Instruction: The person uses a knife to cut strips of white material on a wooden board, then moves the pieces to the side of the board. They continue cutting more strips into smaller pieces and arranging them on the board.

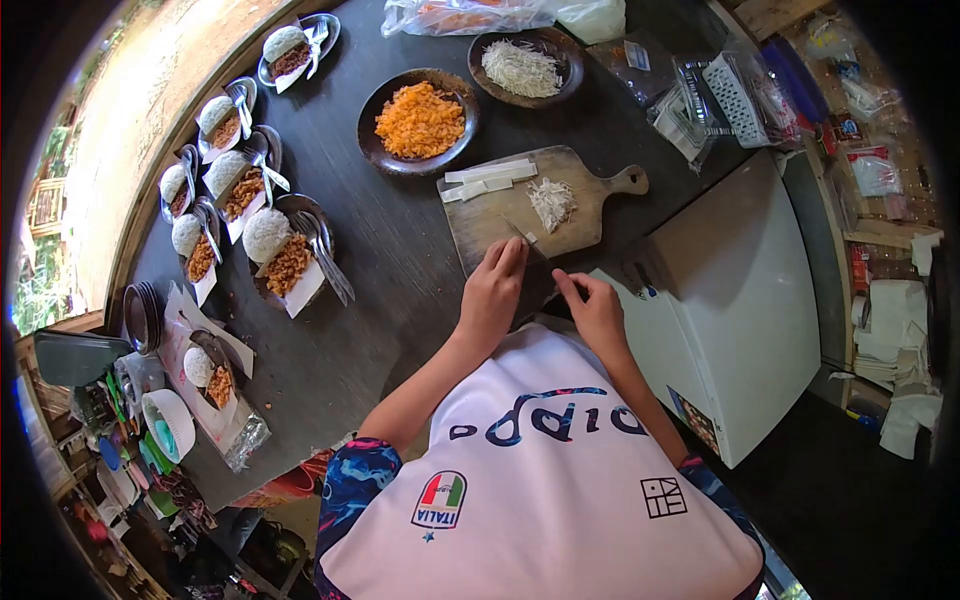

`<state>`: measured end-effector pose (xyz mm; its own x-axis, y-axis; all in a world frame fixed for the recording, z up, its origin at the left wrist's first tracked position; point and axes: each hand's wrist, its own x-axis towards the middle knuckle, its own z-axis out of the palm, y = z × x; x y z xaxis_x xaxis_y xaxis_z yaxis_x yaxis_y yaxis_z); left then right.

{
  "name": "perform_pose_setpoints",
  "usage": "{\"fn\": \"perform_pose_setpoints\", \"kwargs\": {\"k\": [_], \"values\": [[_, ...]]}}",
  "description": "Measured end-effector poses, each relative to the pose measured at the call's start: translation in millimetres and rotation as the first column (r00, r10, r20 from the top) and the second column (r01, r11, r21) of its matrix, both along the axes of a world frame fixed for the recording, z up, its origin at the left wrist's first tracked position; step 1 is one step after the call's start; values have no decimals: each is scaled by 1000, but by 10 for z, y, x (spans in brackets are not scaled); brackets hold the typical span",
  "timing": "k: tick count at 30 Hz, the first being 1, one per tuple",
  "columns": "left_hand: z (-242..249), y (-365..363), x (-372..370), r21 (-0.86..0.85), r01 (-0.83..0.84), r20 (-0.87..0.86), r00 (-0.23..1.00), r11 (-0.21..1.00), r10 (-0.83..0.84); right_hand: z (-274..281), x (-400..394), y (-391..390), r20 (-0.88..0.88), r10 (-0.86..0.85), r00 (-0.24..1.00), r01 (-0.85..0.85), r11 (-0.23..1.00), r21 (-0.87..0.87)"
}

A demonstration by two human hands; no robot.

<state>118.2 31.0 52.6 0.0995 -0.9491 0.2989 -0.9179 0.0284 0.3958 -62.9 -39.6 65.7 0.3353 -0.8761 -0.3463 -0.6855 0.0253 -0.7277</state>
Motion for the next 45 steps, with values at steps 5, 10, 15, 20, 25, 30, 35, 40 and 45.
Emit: {"fn": "perform_pose_setpoints", "kwargs": {"k": [5, 10, 15, 20, 25, 30, 35, 40, 45], "values": [[-28, 6, 18, -14, 1, -8, 1000, 1000, -1, -29, -158, 88, -4, -27, 1000, 27, 1000, 6], [-50, 10, 4, -6, -1, -23, 1000, 1000, 1, 59, -49, 34, -29, 12, 999, -13, 1000, -3], [-31, 2, 2, -8, -7, -52, 999, 1000, 6, 18, -115, 99, -14, -21, 1000, 20, 1000, -13], [-52, 16, 2, -4, -2, -34, 999, 1000, 2, 123, 7, 31, -65, 9, 998, -9, 1000, 7], [-58, 3, -2, -16, -7, -14, 1000, 1000, 6, 7, -90, 64, -4, -15, 1000, 15, 1000, -11], [-58, 17, 4, -9, -10, -38, 999, 1000, 9, 72, -8, 31, -47, -2, 999, 1, 1000, -12], [-50, 11, 3, -15, -7, -56, 998, 1000, 6, -59, -117, 63, 2, -8, 1000, 8, 1000, -20], [-54, 0, 22, -35, -8, -40, 999, 999, 6, -2, -70, 99, 7, -2, 1000, 2, 998, -59], [-60, 14, -16, -33, -21, -50, 999, 999, 19, 69, -72, 56, -28, -11, 1000, 12, 1000, 21]]}}
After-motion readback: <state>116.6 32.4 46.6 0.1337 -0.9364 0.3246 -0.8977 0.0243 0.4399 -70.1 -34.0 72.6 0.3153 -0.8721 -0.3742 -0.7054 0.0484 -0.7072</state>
